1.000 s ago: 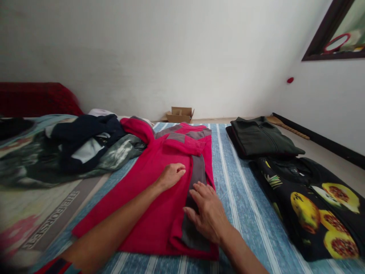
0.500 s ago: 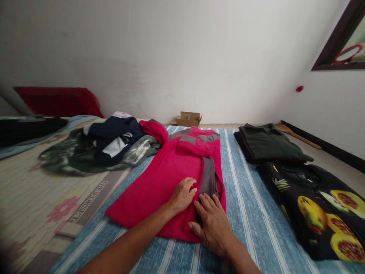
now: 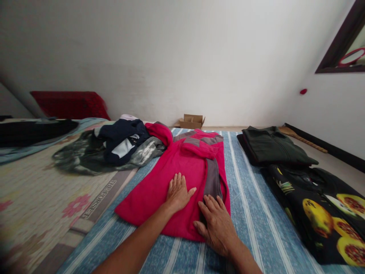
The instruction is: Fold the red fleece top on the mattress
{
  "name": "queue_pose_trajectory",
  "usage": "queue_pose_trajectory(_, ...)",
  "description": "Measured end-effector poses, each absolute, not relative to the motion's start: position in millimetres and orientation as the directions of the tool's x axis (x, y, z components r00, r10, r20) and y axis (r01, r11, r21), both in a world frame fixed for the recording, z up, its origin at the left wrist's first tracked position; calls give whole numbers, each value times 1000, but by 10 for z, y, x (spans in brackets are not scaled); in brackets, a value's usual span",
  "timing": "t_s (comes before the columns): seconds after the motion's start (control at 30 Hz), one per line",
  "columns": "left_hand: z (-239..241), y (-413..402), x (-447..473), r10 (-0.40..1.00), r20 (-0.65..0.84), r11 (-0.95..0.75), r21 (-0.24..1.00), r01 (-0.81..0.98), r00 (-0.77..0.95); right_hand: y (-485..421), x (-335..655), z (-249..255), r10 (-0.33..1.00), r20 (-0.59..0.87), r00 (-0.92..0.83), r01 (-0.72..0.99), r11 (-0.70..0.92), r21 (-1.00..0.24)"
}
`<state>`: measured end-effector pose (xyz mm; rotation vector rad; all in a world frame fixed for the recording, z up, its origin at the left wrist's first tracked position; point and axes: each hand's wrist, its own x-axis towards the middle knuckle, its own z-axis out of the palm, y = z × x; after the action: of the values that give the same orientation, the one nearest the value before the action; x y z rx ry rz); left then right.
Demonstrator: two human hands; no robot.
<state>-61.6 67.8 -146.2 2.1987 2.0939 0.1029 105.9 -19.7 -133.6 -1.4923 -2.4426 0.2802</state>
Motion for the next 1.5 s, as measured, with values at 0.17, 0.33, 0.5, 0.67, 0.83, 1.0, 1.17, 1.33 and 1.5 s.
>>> queue_pose_trajectory(0.17, -1471, 677, -638, 998, -12, -59, 134, 989, 61, -202, 1056, -1337, 897, 105, -429, 851, 440, -287)
queue_pose_trajectory(0.33, -1473, 677, -666, 997, -14, -70, 158, 985, 73, -200, 1059, -1346, 899, 101, -427, 853, 437, -284)
queue_pose_trajectory(0.5, -1445, 666, -663, 997, -26, -68, 159, 985, 73, -190, 1058, -1349, 899, 98, -427, 850, 436, -295)
queue_pose_trajectory(0.67, -1410, 662, -668, 996, -35, -75, 146, 986, 81, -188, 1046, -1299, 903, 76, -423, 851, 424, -311)
queue_pose_trajectory(0.83, -1434, 680, -689, 996, 6, -89, 120, 989, 89, -184, 1035, -1287, 910, 66, -409, 844, 404, -354)
queue_pose_trajectory(1.0, -1413, 682, -684, 996, 9, -89, 110, 990, 88, -157, 1029, -1178, 902, 55, -427, 831, 416, -370)
queue_pose_trajectory(1.17, -1403, 660, -675, 996, 25, -87, 108, 990, 85, 127, 1022, -886, 931, 23, -364, 849, 342, -403)
queue_pose_trajectory(1.33, -1457, 658, -703, 991, 87, -107, 122, 987, 97, 800, 933, -757, 989, 33, -142, 977, 145, -155)
queue_pose_trajectory(1.5, -1436, 627, -706, 960, 229, -204, 189, 961, 158, 1404, 748, -843, 996, 29, -89, 994, 90, -58)
